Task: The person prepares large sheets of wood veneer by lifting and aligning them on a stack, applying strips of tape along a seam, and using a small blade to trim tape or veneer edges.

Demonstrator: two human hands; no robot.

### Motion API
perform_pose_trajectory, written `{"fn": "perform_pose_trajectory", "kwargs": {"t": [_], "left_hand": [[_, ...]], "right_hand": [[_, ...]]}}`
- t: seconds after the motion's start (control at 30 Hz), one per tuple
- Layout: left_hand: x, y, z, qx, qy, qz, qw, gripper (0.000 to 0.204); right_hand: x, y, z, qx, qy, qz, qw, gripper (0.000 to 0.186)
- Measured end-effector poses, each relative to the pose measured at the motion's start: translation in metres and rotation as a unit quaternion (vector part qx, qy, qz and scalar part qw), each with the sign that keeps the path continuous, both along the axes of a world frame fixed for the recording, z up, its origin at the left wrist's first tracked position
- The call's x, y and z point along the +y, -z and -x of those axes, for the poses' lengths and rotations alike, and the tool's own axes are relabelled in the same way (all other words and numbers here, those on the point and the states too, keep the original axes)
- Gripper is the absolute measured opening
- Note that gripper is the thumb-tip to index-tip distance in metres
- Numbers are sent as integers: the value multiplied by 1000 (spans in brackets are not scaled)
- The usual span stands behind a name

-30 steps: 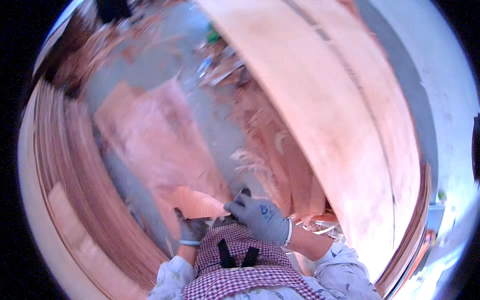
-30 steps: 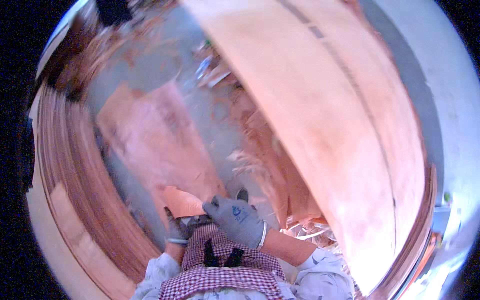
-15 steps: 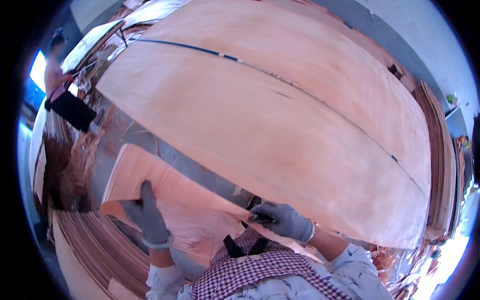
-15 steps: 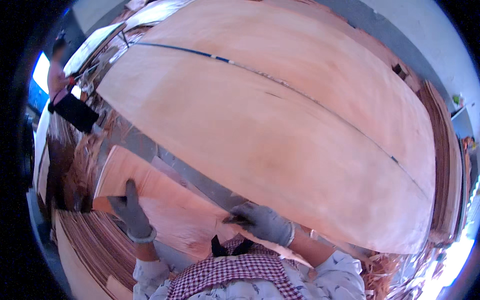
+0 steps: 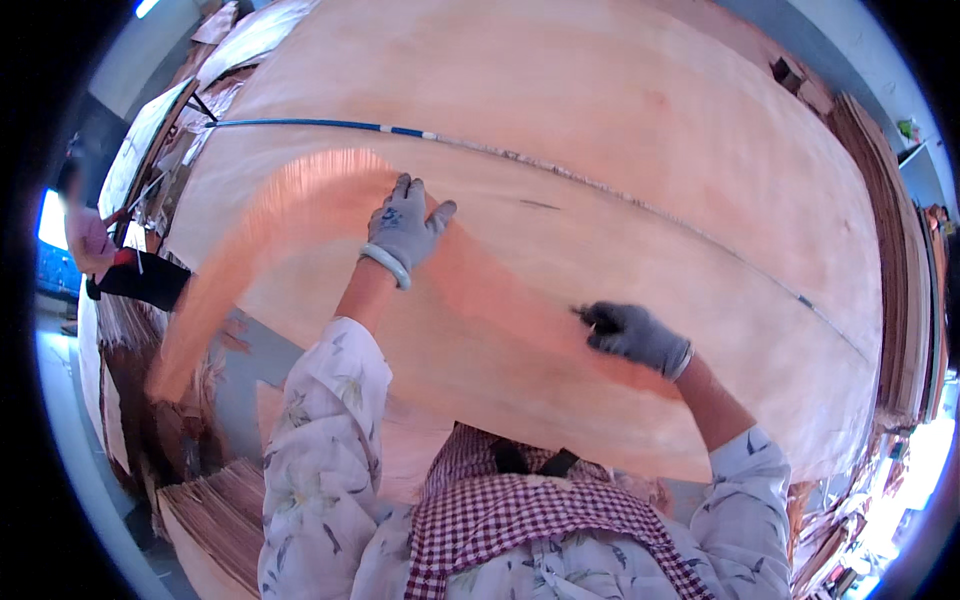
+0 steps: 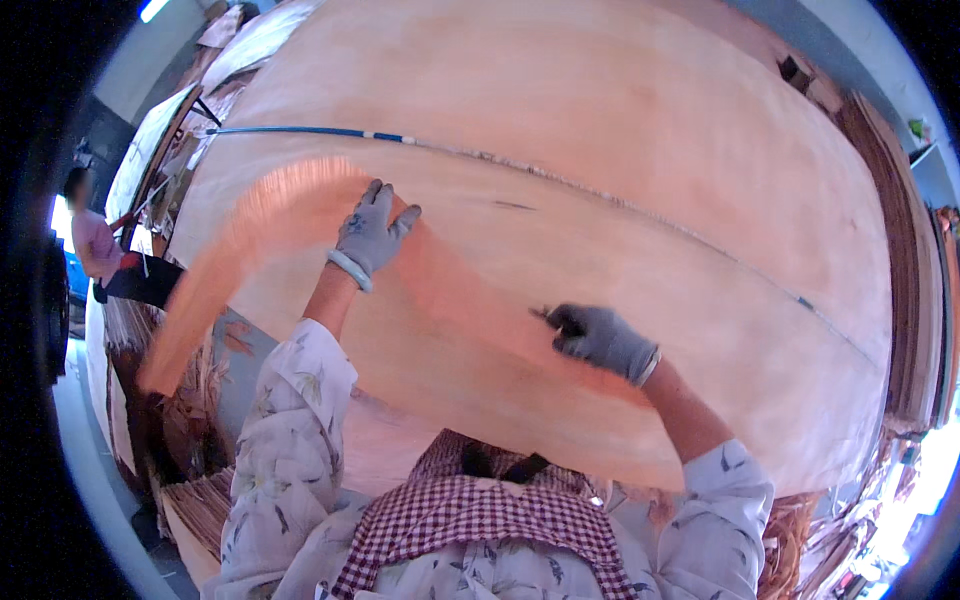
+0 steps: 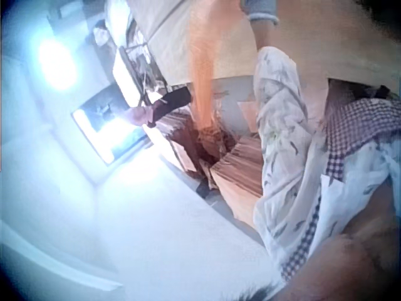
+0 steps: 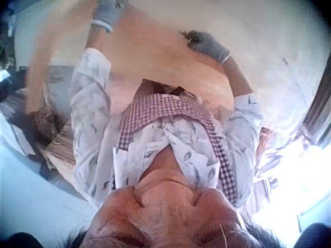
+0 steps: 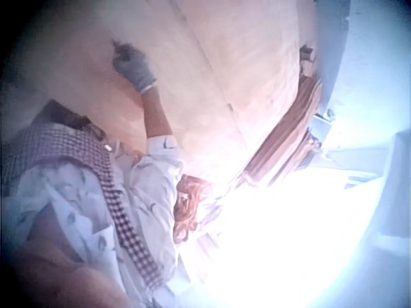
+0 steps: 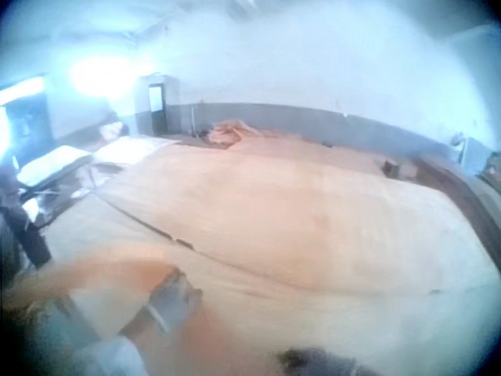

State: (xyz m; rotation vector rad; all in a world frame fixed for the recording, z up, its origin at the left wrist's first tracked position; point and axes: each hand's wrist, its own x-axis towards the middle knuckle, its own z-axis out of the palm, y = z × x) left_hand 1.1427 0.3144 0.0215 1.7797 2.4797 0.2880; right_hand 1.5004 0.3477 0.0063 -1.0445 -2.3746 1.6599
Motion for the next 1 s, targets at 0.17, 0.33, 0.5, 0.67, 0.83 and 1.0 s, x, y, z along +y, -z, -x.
{"fn": "perform_pose_trajectory", "kwargs": {"t": [0.17,0.33,0.5,0.67,0.83,1.0], "left_hand": [[-16,58,14,-30,196,-6,980,55],[-1,79,16,45,200,-1,979,58],[48,84,43,61,179,-14,982,59],[76,83,57,92,170,3,981,59],[85,81,39,69,201,-46,976,46],[86,90,4,-82,154,-123,977,31]], "right_hand": [[56,4,9,-69,31,44,996,26],[99,9,40,-92,39,-70,993,26],[147,32,67,-74,79,-98,989,25],[165,48,81,-85,73,-177,978,28],[164,33,91,-130,39,-250,959,27],[154,15,74,-27,109,-348,931,28]]}}
